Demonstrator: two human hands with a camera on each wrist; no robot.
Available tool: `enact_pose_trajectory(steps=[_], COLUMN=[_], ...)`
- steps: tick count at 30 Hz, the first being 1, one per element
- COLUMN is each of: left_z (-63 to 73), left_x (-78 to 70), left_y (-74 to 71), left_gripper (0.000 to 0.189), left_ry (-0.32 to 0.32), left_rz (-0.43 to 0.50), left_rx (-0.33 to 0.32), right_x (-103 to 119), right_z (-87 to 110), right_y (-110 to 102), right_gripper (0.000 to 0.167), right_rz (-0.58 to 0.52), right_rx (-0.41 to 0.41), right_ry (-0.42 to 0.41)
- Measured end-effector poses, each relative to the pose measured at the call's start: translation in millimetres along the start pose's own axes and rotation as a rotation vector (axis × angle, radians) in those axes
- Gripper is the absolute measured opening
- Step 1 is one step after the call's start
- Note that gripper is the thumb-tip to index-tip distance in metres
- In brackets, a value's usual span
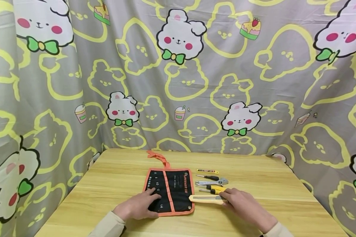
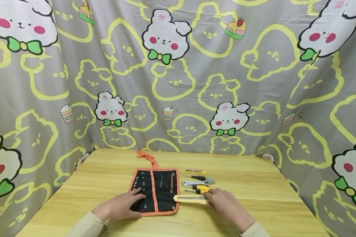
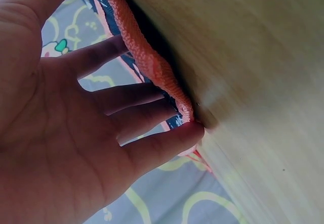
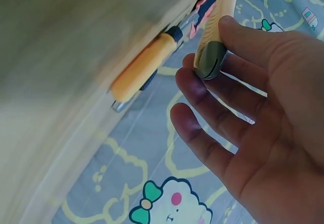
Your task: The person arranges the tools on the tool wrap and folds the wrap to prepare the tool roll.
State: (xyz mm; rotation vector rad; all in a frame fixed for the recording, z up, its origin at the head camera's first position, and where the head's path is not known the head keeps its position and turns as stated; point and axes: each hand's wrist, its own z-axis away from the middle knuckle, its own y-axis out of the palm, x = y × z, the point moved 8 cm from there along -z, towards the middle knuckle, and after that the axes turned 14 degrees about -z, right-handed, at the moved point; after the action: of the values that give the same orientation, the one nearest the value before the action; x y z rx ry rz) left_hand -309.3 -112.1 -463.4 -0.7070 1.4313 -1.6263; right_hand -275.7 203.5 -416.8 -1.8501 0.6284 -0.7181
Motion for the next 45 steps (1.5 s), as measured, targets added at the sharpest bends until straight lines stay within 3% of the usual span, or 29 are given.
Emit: enact_pose_trajectory(steps=[20, 28, 45], left_z=[0.2, 0.6, 0.1], left_x=[-0.7, -1.5, -0.4], left_y=[0.1, -1.1, -0.4], left_gripper=[0.061, 0.061, 0.06], left_ry=[0.005, 0.002, -0.005], left_rz=[-0.003, -0.001, 0.0], left_rx=[0.01, -0.001, 0.001], right_x=[11, 12, 26], right_z=[-12.3, -13.1, -23.0], right_y=[21, 28, 36], right_gripper=[0.028, 0.024, 0.024], right_rz=[-0.056, -0.117, -0.135], right_rx=[0.094, 0.121, 0.153], right_ry=[0.039, 0.063, 0.053])
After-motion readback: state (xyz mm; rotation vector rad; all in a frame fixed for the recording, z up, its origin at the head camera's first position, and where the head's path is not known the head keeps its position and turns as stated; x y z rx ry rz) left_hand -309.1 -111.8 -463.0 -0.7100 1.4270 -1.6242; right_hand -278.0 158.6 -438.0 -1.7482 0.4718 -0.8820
